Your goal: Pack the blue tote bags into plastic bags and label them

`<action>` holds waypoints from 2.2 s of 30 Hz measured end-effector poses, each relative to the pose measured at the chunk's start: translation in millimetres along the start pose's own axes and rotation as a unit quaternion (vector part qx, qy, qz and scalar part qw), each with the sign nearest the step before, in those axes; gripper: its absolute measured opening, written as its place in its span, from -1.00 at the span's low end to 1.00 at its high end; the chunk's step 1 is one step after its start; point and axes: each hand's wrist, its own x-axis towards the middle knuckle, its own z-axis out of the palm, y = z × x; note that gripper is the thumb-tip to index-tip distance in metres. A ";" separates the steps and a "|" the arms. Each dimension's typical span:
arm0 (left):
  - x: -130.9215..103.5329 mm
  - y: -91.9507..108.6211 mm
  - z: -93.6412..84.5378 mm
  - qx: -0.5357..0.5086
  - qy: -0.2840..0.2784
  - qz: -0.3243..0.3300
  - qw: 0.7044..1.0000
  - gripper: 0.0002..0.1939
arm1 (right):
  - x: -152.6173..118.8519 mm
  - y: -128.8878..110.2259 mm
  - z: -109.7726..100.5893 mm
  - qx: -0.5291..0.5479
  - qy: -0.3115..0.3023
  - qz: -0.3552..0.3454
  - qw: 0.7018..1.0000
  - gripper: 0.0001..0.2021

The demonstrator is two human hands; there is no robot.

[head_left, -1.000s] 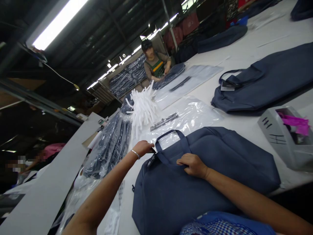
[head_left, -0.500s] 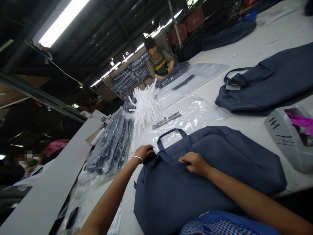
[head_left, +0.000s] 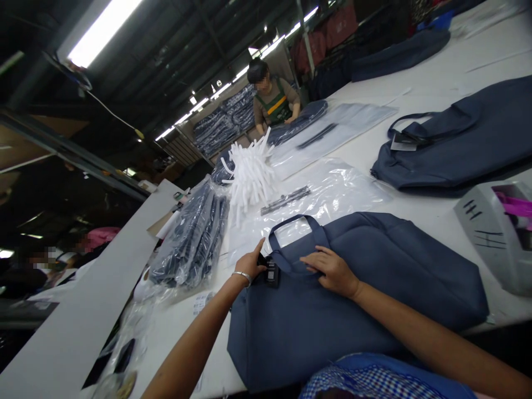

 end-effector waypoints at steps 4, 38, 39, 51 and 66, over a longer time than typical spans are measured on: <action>2.0 -4.2 1.2 -0.018 0.001 -0.023 1.000 0.02 | -5.8 -38.2 -4.1 -0.009 -0.079 -0.088 0.993 -0.36; -51.5 32.0 92.3 -0.380 0.156 -0.064 0.909 -0.13 | -1.3 -71.0 15.2 0.052 -0.078 0.086 0.992 -0.66; -53.4 34.0 94.2 -0.382 0.167 -0.072 0.906 -0.13 | -3.1 -65.1 5.9 -0.011 -0.079 0.060 0.995 -0.64; -53.0 46.3 111.3 -0.383 0.152 -0.058 0.909 -0.28 | -13.6 -83.1 2.1 -0.086 -0.253 0.039 0.963 -0.65; -75.9 87.7 104.2 -0.252 0.272 -0.138 0.919 -0.32 | -32.6 -84.0 7.9 -0.062 -0.216 0.067 0.972 -0.59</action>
